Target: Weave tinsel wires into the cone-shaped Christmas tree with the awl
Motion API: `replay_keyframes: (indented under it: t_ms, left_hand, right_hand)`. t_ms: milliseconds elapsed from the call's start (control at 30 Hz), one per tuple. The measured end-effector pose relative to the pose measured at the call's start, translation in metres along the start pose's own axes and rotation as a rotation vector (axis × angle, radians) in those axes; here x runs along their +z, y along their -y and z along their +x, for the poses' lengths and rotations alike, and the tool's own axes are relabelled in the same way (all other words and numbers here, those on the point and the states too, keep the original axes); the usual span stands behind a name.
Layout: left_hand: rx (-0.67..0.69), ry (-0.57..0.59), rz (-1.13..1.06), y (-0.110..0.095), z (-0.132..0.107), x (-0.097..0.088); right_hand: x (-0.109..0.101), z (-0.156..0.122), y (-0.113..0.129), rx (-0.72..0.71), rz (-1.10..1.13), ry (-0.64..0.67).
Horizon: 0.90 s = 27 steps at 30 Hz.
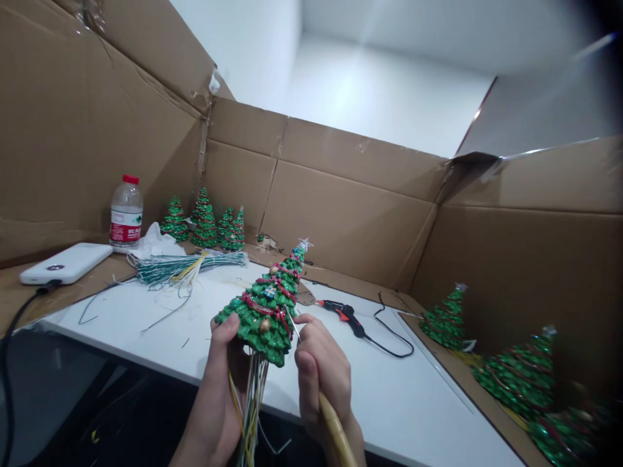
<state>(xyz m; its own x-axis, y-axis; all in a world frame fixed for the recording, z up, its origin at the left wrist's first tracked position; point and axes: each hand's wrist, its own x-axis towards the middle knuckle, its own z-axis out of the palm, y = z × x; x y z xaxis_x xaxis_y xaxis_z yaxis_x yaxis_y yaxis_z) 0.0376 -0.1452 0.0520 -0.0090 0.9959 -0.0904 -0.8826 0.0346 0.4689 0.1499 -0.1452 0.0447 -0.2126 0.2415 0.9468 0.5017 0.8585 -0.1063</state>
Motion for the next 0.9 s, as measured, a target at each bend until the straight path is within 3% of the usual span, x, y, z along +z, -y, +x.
replay_keyframes:
  t_ms: [200,367,567,700,900]
  left_hand:
    - [0.004,0.005,-0.015,-0.001,0.001,0.002]
    - [-0.022,0.054,0.034,0.004,-0.005,-0.003]
    - [-0.122,0.029,0.006,0.010,-0.015,0.001]
    - [-0.068,-0.002,0.031,0.004,-0.010,0.006]
    - [0.078,0.022,0.061,-0.001,-0.002,0.002]
  right_hand:
    - [0.007,0.000,-0.005,-0.068,-0.088,-0.007]
    - [0.006,-0.001,-0.010,-0.055,-0.318,-0.066]
    - [-0.009,-0.003,-0.001,-0.036,-0.174,-0.212]
    - [-0.016,0.003,0.003,0.045,-0.188,-0.199]
    - [-0.014,0.010,0.003,0.086,-0.412,-0.103]
